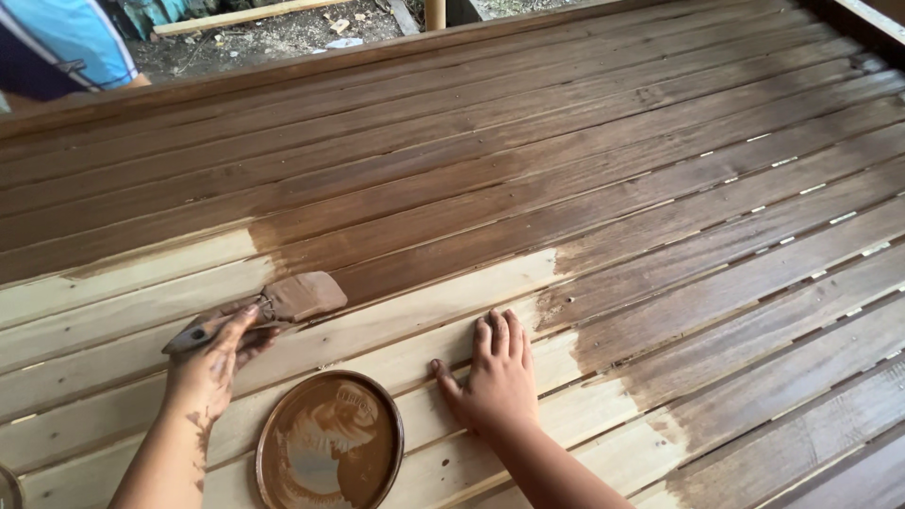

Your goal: The person applies brown wood stain to the slatted surface of a wooden bench using a brush, dipping the brush into a stain can and brushing along the planks to coat the bare wood, working across the bench section by section.

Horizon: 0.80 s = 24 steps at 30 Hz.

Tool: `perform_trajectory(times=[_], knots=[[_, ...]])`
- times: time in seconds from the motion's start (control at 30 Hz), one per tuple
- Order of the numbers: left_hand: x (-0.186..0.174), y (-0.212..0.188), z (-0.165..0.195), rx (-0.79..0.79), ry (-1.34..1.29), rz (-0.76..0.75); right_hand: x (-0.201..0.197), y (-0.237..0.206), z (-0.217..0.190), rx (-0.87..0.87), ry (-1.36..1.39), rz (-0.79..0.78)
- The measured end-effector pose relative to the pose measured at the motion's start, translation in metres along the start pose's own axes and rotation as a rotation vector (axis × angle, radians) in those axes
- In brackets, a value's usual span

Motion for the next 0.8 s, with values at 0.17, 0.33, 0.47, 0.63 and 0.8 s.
perform_trajectory(times=[0.17, 0.33, 0.47, 0.63, 0.8], knots=[[0.048, 0.042, -0.012, -0.064, 0.132, -0.057, -0.002, 0.005, -0.001, -0.018, 0.003, 0.019], [0.219, 0.093, -0.041, -0.035, 0.138, -0.307, 0.005, 0.008, 0.005, -0.024, 0.025, 0.018], [0.325, 0.105, -0.046, 0.077, 0.379, -0.198, 0.007, 0.008, 0.006, -0.058, 0.049, 0.076], [0.303, 0.107, -0.038, 0.218, 0.555, -0.227, 0.004, 0.005, 0.007, -0.071, 0.084, 0.112], [0.126, 0.087, -0.032, 0.002, 0.192, -0.261, 0.002, 0.0, 0.006, -0.032, 0.072, 0.06]])
Point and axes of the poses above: each hand's wrist, its own y-axis towards the middle knuckle, its own x-axis out of the palm, z = x × y, the point moved 5 cm from there along y, towards the middle knuckle, and after that the axes turned 6 degrees about y, right-handed, at the moved point
